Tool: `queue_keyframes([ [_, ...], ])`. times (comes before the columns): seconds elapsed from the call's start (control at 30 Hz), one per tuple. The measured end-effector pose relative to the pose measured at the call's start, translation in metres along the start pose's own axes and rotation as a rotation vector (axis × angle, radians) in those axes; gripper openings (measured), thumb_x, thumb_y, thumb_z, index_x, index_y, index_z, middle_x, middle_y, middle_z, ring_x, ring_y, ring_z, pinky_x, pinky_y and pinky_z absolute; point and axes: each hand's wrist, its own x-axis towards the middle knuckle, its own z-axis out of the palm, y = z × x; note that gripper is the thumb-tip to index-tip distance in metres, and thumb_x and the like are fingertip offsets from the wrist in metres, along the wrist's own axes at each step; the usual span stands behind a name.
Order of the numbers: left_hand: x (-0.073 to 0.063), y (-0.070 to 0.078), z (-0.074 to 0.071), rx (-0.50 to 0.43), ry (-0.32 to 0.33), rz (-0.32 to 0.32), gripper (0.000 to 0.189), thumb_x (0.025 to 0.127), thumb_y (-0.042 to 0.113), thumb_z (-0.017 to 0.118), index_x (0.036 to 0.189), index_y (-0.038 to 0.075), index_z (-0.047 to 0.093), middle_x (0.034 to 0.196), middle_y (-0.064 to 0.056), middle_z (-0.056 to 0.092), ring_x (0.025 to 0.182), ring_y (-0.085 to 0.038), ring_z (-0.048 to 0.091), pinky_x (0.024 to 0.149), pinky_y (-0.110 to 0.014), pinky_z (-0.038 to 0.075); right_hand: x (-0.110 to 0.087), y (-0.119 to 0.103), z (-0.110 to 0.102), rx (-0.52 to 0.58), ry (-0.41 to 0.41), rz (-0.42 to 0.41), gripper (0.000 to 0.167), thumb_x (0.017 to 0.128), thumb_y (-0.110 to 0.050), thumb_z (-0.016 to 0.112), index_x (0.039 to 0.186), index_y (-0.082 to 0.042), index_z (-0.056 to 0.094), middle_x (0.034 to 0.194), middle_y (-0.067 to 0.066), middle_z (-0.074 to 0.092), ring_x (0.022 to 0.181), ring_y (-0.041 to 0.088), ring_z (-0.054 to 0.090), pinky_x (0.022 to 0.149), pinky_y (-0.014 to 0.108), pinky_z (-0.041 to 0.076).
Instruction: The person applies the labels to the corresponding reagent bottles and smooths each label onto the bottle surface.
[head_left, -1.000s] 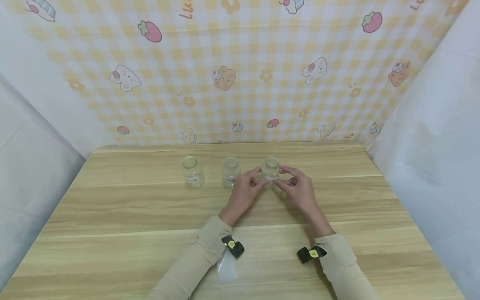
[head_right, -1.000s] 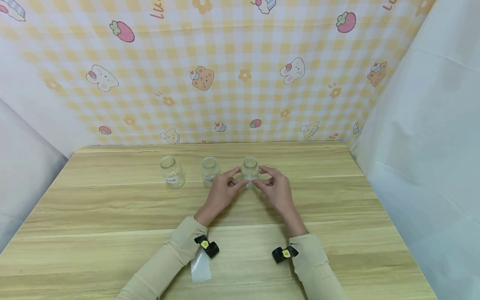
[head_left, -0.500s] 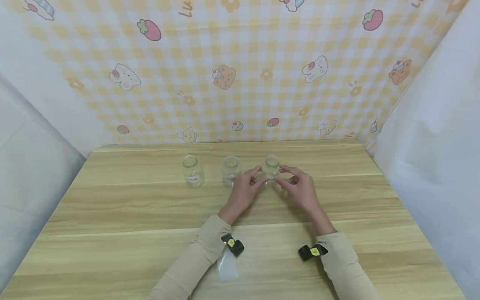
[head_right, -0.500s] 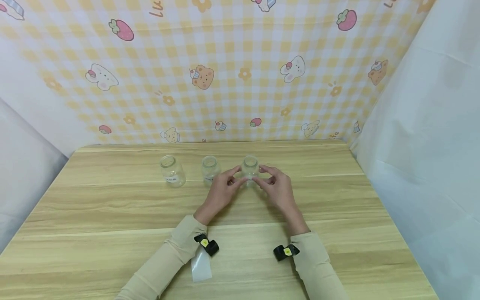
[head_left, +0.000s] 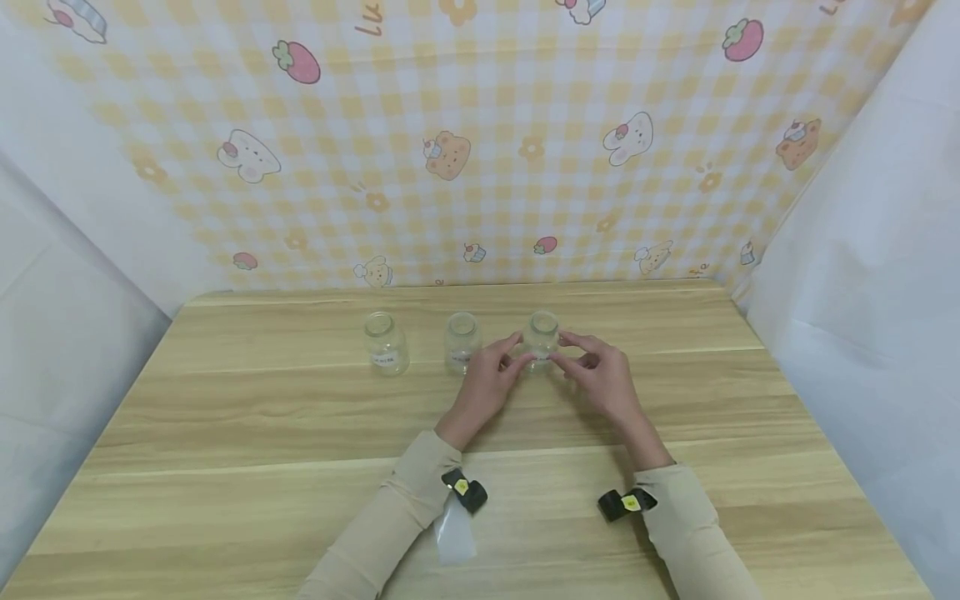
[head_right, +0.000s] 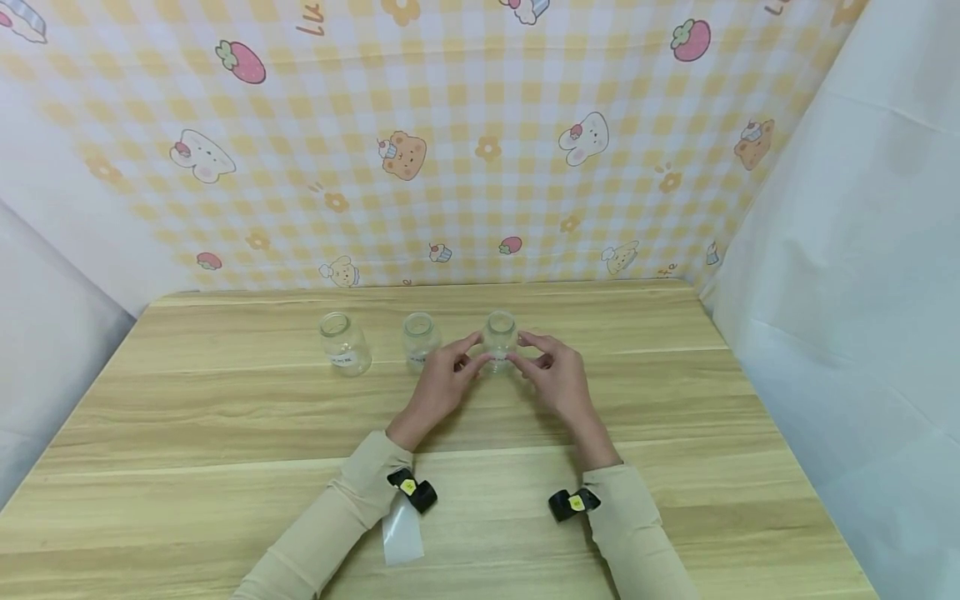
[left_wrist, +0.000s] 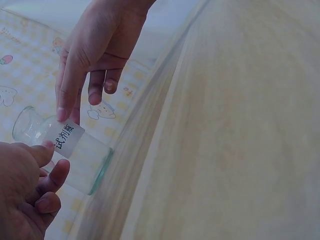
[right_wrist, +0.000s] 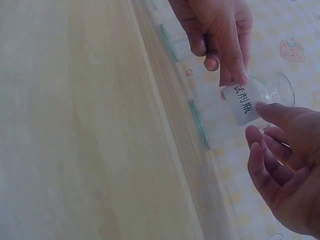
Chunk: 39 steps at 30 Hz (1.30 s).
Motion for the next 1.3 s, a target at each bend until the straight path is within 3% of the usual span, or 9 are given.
queue_keyframes([
  [0.77,-0.0004,0.0011,-0.0001,-0.010,-0.022,-0.042,0.049,0.103,0.020,0.065,0.143,-0.005,0.054,0.082,-0.013,0.071,0.065,-0.013,0.063,0.060,-0.021,0.051,-0.0001,0.0005,0.0002,-0.008,0.025,-0.002,0.036,0.098,-0.015,0.074,0.131,-0.002,0.069,0.121,0.016,0.072,0.070,0.031,0.070,0.047,0.021,0.045],
  [0.93,0.0004,0.0008,-0.0005,-0.001,-0.012,-0.017,0.045,0.103,0.014,0.065,0.142,-0.006,0.055,0.098,-0.014,0.073,0.066,-0.015,0.064,0.063,-0.021,0.053,0.0009,0.0012,0.0013,0.008,0.039,-0.013,0.030,0.101,-0.007,0.068,0.129,0.002,0.068,0.116,0.019,0.073,0.064,0.032,0.068,0.048,0.020,0.047],
  [1.1,0.0008,-0.0004,-0.0002,0.023,-0.002,0.016,0.043,0.100,0.005,0.067,0.139,-0.009,0.056,0.114,-0.017,0.073,0.072,-0.015,0.066,0.068,-0.022,0.056,0.0007,0.0007,0.0026,0.041,0.029,-0.031,0.032,0.100,-0.003,0.066,0.130,0.005,0.066,0.123,0.022,0.070,0.068,0.033,0.070,0.052,0.021,0.052],
  [1.3,0.0013,0.0000,0.0014,0.050,0.005,0.003,0.051,0.095,0.008,0.075,0.139,-0.009,0.057,0.099,-0.017,0.075,0.078,-0.020,0.071,0.070,-0.024,0.058,0.0003,-0.0005,0.0055,0.034,0.012,-0.034,0.043,0.094,-0.009,0.077,0.133,0.004,0.064,0.125,0.022,0.067,0.074,0.023,0.073,0.058,0.023,0.056],
])
